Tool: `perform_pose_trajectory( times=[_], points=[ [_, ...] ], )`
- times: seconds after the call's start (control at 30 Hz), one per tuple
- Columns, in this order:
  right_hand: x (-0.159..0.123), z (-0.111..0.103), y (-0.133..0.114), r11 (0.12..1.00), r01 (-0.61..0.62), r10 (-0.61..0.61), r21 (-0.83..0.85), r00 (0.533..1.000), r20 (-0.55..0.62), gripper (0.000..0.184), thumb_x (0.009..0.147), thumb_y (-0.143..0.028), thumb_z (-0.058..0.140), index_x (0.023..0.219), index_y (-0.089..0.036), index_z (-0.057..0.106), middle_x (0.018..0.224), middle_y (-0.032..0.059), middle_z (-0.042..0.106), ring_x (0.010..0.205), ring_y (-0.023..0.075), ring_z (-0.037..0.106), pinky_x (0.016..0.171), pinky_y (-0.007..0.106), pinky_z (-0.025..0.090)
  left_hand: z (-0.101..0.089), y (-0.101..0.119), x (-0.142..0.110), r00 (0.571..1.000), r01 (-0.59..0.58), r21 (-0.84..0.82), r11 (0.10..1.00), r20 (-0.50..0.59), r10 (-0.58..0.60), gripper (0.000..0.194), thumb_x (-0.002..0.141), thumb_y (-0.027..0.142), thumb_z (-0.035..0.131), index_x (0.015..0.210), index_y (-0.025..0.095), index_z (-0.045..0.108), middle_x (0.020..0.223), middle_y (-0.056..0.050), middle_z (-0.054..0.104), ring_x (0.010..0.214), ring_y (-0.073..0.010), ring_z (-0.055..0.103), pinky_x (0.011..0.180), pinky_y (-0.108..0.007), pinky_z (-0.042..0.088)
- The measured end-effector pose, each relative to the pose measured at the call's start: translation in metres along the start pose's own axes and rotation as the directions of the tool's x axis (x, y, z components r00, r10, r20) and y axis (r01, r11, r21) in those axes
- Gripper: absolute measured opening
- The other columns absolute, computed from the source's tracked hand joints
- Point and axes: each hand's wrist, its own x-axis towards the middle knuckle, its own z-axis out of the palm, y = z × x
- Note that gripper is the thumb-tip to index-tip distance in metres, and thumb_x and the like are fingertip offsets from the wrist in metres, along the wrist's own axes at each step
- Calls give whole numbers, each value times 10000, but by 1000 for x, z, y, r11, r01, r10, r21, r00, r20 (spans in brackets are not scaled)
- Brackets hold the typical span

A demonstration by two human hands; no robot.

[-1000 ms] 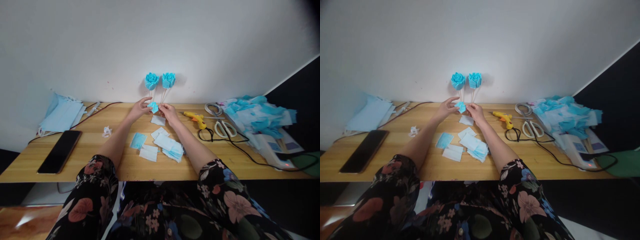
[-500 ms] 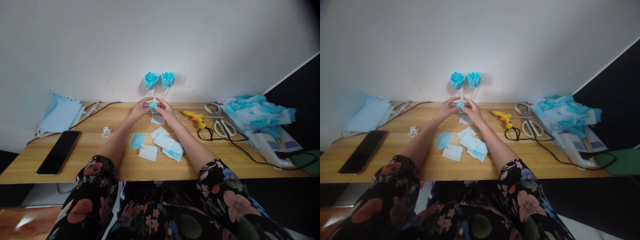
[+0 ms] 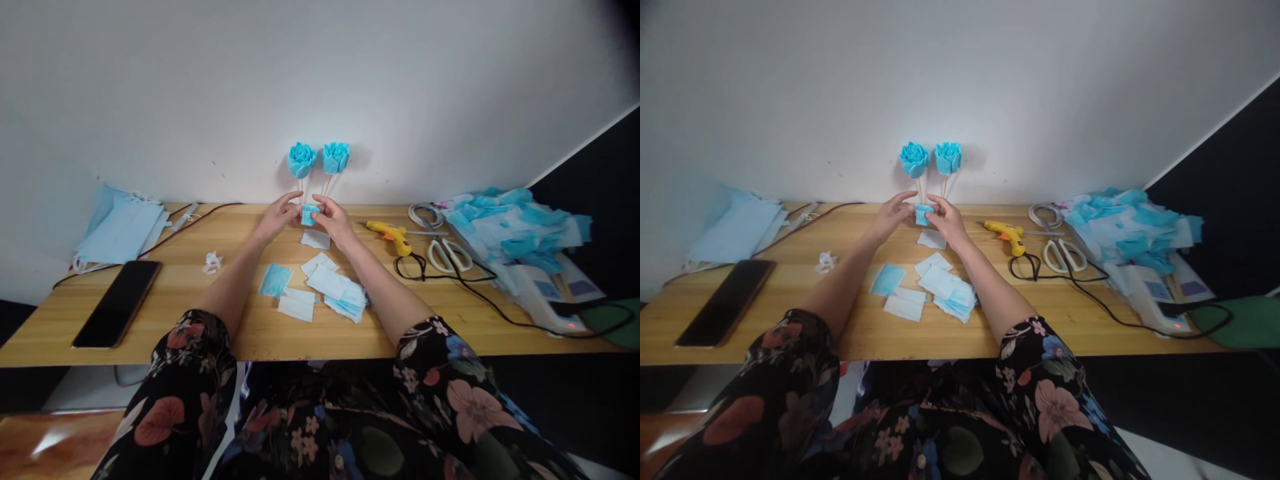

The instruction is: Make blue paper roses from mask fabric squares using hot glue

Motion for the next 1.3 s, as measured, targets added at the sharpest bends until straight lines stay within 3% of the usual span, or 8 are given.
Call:
perform_pose_trajectory(
  times=[0.1, 0.2, 0.37, 0.53, 0.8, 0.97, 1.3],
  points=[
    [0, 0, 1, 1000, -8, 8, 9, 1000, -6, 657, 667, -419, 778, 1273, -215, 625, 865, -20, 639, 788, 143, 595, 756, 297, 520, 1, 1, 0, 999, 48, 19, 999, -18, -48, 592, 783, 498, 759, 1229, 130, 629, 717, -4, 667, 667, -133, 621, 696, -262, 514],
    [0, 0, 1, 1000, -15, 15, 13, 1000, -7, 672, 661, -428, 793, 1276, -213, 626, 869, -17, 646, 787, 146, 602, 750, 297, 526, 3, 2, 0, 993, 105, 37, 994, -53, -103, 384, 761, 445, 753, 965, 126, 687, 702, -16, 665, 658, -130, 615, 687, -263, 515],
    [-1, 0, -1, 999, -34, 34, 17, 999, -4, 652, 668, -440, 796, 1259, -226, 626, 863, -21, 640, 783, 147, 596, 745, 300, 528, 5, 2, -1, 990, 122, 57, 991, -71, -118, 236, 740, 364, 716, 713, 143, 640, 665, -13, 660, 649, -113, 597, 704, -260, 512],
    [-1, -1, 0, 999, -35, 35, 2, 999, 3, 635, 675, -464, 784, 1241, -225, 626, 816, -20, 628, 764, 159, 592, 738, 317, 529, 4, 1, 0, 990, 133, 49, 990, -53, -131, 242, 745, 375, 694, 700, 146, 630, 644, -13, 657, 633, -112, 595, 689, -257, 506],
    [-1, -1, 1, 999, -41, 41, 8, 999, 12, 625, 672, -450, 779, 1231, -222, 618, 796, -25, 625, 731, 156, 587, 756, 334, 531, 3, 4, -2, 995, 98, 83, 992, 5, -99, 414, 759, 557, 688, 684, 153, 638, 645, -25, 653, 626, -116, 586, 650, -243, 474],
    [-3, -1, -1, 998, -56, 57, -9, 998, 23, 643, 678, -477, 789, 1249, -231, 623, 840, -10, 653, 792, 178, 619, 804, 356, 555, 4, 2, -2, 990, 138, 55, 989, -20, -138, 395, 675, 515, 777, 730, 154, 626, 656, -2, 645, 644, -120, 594, 700, -266, 502],
    [-4, 0, -1, 997, -43, 47, -59, 997, 65, 573, 703, -397, 756, 1238, -226, 641, 818, -17, 663, 753, 160, 599, 766, 323, 525, 5, 1, -2, 991, 133, 99, 986, -2, -134, 315, 727, 453, 731, 726, 151, 644, 657, -9, 650, 646, -127, 596, 721, -278, 502]
  ],
)
